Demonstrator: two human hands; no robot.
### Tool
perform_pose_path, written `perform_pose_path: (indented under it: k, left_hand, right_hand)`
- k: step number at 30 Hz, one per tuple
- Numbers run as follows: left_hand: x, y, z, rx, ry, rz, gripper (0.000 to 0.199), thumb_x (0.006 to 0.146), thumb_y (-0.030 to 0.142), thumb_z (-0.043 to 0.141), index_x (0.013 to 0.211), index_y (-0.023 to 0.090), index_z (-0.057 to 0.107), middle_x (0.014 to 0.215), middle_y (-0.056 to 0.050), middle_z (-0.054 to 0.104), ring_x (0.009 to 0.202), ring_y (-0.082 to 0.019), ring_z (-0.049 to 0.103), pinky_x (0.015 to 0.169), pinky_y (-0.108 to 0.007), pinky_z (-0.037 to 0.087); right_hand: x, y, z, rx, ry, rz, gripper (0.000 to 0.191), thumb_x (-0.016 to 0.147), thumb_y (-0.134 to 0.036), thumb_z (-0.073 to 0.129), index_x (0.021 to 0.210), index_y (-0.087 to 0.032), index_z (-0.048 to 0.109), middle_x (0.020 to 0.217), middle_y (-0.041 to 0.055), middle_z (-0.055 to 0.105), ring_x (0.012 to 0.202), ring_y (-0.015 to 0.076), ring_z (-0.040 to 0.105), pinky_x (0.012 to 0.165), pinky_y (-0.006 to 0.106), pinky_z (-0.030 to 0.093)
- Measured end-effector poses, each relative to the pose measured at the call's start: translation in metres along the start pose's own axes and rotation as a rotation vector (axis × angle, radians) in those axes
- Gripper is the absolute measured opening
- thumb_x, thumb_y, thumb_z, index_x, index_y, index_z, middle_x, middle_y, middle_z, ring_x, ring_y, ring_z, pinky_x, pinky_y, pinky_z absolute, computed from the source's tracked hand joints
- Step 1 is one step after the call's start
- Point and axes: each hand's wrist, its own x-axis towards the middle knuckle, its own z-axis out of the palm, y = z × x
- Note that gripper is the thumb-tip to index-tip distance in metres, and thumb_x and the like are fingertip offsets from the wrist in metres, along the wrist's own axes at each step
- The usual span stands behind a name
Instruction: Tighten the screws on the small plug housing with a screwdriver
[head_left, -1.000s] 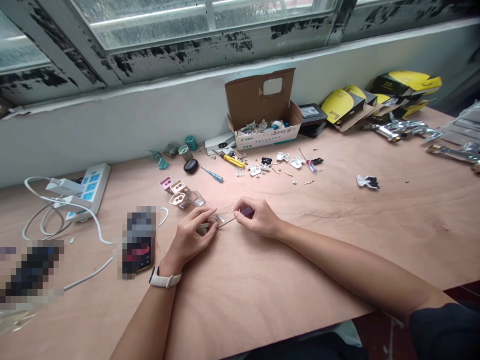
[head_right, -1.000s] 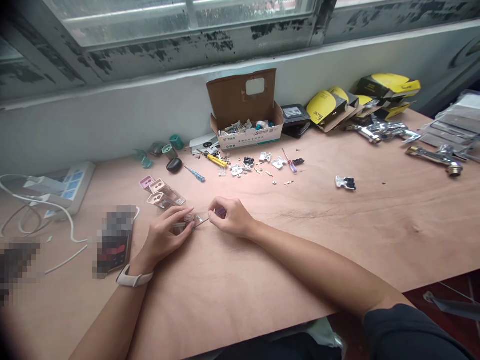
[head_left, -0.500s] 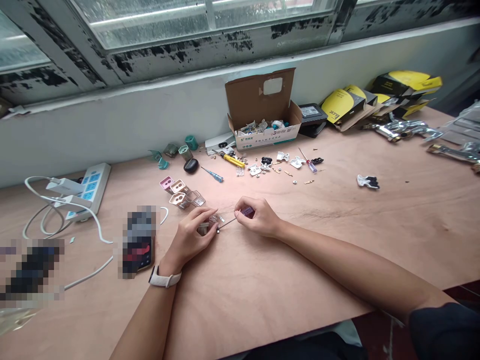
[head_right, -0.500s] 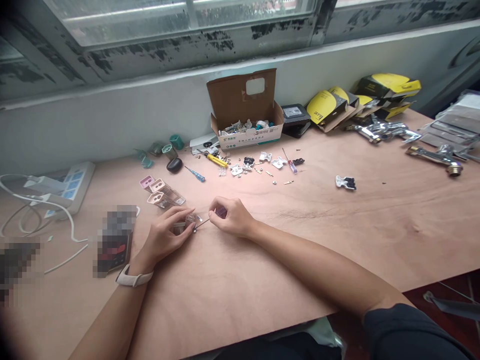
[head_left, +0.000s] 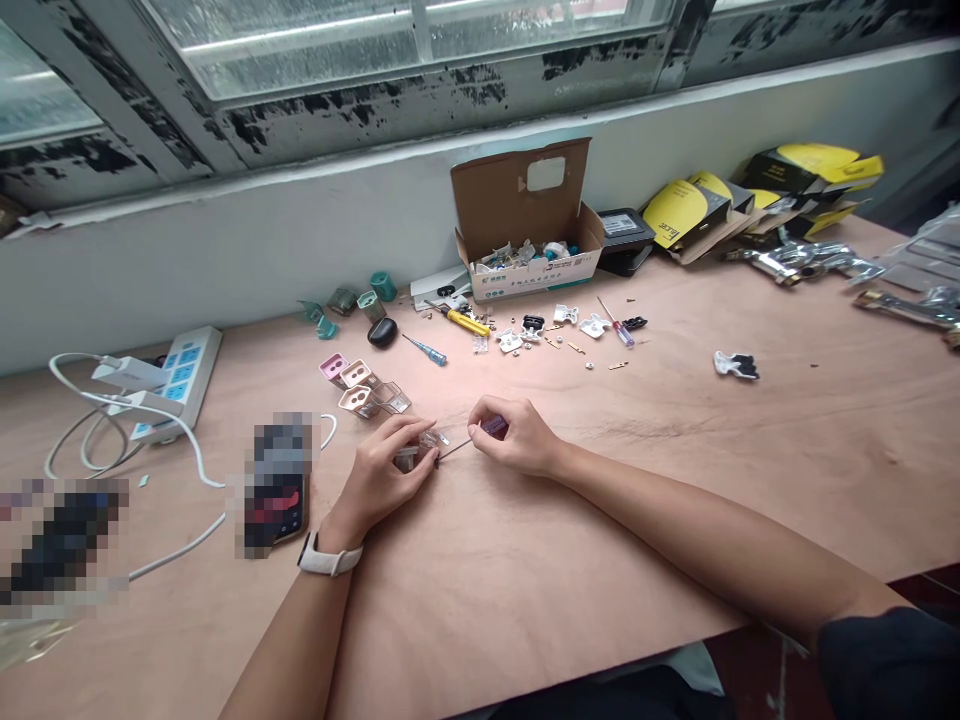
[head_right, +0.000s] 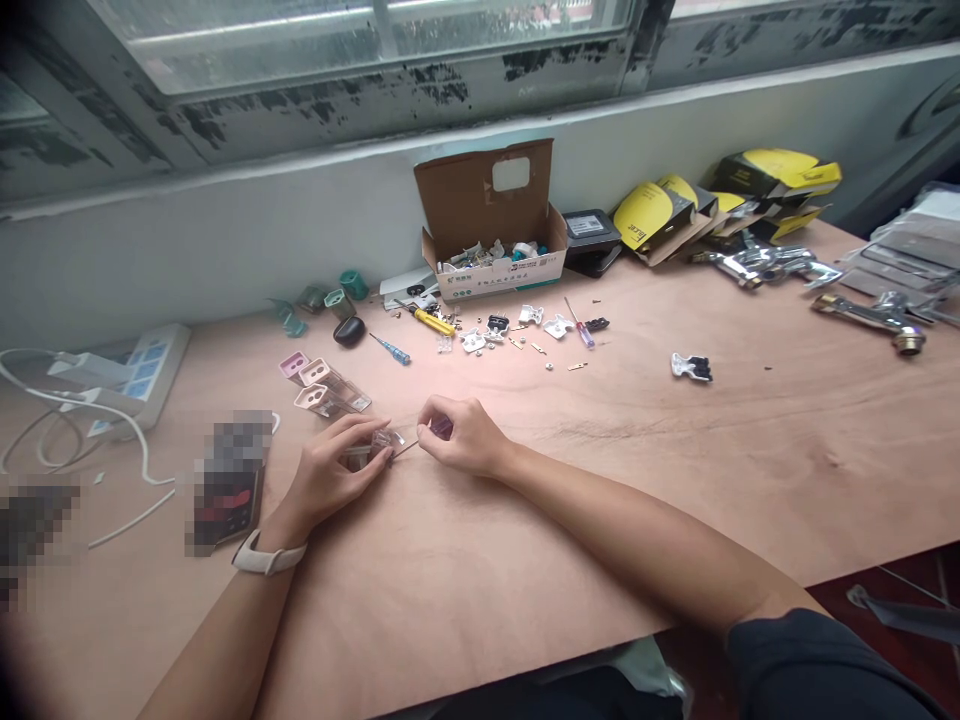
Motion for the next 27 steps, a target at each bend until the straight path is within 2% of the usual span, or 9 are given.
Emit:
perform_pose_path:
  k: [13,27]
  left_hand:
    - [0.0017,0.0007,0.0002,-0.017,-0.006,-0.021,0.026,0.091,0.023,0.069,0.116,0.019,0.070,0.109,-0.008,0.071,0.097,-0.018,0.070,0.085,-0.028,0.059]
    - [0.0009,0.0001,0.0008,-0.121,-0.045,-0.105,0.025,0.089,0.026,0.073,0.114,0.021,0.071,0.108,-0.006,0.071,0.098,-0.017,0.068,0.086,-0.029,0.056]
  right_hand:
    - [0.0004,0.0005,0.0006,-0.004,-0.007,0.002,0.005,0.082,-0.018,0.060,0.078,-0.018,0.063,0.068,-0.0026,0.062,0.057,0.0101,0.055,0.057,0.021,0.042]
    - [-0.0001,-0.0003,0.0000,-0.006,-0.011,0.007,0.004,0.081,-0.017,0.060,0.078,-0.018,0.063,0.069,-0.0021,0.063,0.059,0.0109,0.056,0.058,0.021,0.043]
